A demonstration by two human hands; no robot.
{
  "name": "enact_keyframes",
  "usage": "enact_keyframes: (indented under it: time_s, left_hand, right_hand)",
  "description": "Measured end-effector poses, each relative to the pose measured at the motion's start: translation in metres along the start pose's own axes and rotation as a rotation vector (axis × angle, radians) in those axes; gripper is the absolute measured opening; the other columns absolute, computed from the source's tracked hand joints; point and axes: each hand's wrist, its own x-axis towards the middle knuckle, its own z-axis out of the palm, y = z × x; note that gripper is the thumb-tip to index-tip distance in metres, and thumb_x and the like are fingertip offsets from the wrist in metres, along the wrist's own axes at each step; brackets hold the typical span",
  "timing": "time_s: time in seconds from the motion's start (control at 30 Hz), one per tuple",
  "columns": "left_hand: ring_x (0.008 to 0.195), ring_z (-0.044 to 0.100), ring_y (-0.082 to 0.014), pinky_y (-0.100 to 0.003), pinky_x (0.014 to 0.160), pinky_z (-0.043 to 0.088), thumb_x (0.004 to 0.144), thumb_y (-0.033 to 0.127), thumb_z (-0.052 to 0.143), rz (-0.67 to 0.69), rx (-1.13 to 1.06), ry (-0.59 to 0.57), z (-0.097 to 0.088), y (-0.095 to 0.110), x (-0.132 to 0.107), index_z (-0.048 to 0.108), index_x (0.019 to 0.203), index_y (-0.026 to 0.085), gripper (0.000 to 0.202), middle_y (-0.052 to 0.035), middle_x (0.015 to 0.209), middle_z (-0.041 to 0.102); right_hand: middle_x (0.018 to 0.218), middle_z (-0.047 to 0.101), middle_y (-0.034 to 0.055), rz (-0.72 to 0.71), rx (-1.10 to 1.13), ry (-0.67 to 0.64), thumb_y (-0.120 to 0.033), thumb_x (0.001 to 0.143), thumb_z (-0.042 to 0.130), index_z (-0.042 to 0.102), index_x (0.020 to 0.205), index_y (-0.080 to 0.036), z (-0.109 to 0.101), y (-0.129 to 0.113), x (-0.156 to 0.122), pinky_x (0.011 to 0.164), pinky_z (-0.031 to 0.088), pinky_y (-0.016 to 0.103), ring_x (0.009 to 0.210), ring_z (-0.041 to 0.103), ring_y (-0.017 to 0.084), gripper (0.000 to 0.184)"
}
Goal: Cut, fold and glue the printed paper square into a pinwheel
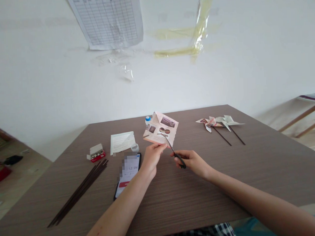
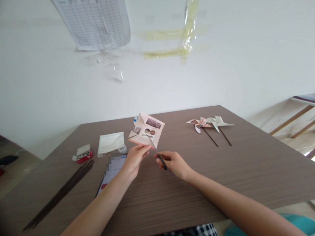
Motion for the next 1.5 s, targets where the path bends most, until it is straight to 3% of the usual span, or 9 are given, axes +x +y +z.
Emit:
enact_keyframes:
  time_s: [0.4, 0.97, 1.17, 1.37, 1.5]
  left_hand:
    - [0.09, 0.072, -0.0269, -0.037, 0.087, 0.052, 0.074, 0.048, 0.091, -0.027, -0.008, -0.001, 0.005, 0.001, -0.004, 0.091, 0.077, 0.025, 0.024, -0.0057, 0.086, 0.086]
    - [0.088, 0.071, -0.0258, -0.036, 0.084, 0.052, 0.076, 0.046, 0.089, -0.021, -0.003, 0.002, 0.005, 0.001, -0.004, 0.092, 0.079, 0.024, 0.023, -0.0052, 0.084, 0.085]
    - [0.093, 0.073, -0.027, -0.037, 0.088, 0.053, 0.077, 0.046, 0.09, -0.024, -0.004, 0.003, 0.004, 0.001, -0.004, 0.092, 0.082, 0.024, 0.023, -0.006, 0.09, 0.087]
    - [0.099, 0.074, -0.0304, -0.038, 0.087, 0.052, 0.08, 0.05, 0.09, 0.007, 0.034, 0.057, -0.002, 0.005, -0.002, 0.085, 0.076, 0.025, 0.026, -0.0062, 0.088, 0.081]
    - [0.11, 0.077, -0.0324, -0.039, 0.095, 0.053, 0.082, 0.048, 0.088, 0.064, 0.073, 0.092, -0.005, 0.012, -0.002, 0.082, 0.071, 0.027, 0.024, -0.0077, 0.1, 0.086]
  right_hand:
    - [0.073, 0.067, 0.0026, -0.005, -0.034, 0.008, -0.078, 0.072, 0.096, 0.087, 0.11, -0.016, 0.001, -0.005, -0.001, 0.078, 0.053, 0.042, 0.074, 0.06, 0.024, 0.073]
    - [0.071, 0.066, 0.0053, 0.014, -0.025, 0.041, -0.075, 0.07, 0.099, 0.087, 0.101, -0.021, 0.004, -0.008, -0.001, 0.078, 0.051, 0.046, 0.074, 0.057, 0.027, 0.064]
    - [0.071, 0.065, 0.0007, 0.006, -0.016, 0.011, -0.073, 0.071, 0.099, 0.085, 0.107, -0.019, 0.001, 0.0, 0.002, 0.077, 0.05, 0.042, 0.072, 0.058, 0.023, 0.066]
    - [0.071, 0.07, 0.0017, -0.003, -0.025, 0.02, -0.065, 0.076, 0.097, 0.087, 0.108, -0.019, 0.0, 0.01, 0.004, 0.075, 0.052, 0.041, 0.07, 0.063, 0.023, 0.057]
    - [0.073, 0.073, 0.0018, -0.026, -0.11, 0.037, -0.069, 0.08, 0.092, 0.089, 0.11, -0.02, -0.009, 0.008, 0.003, 0.075, 0.051, 0.039, 0.072, 0.065, 0.023, 0.058]
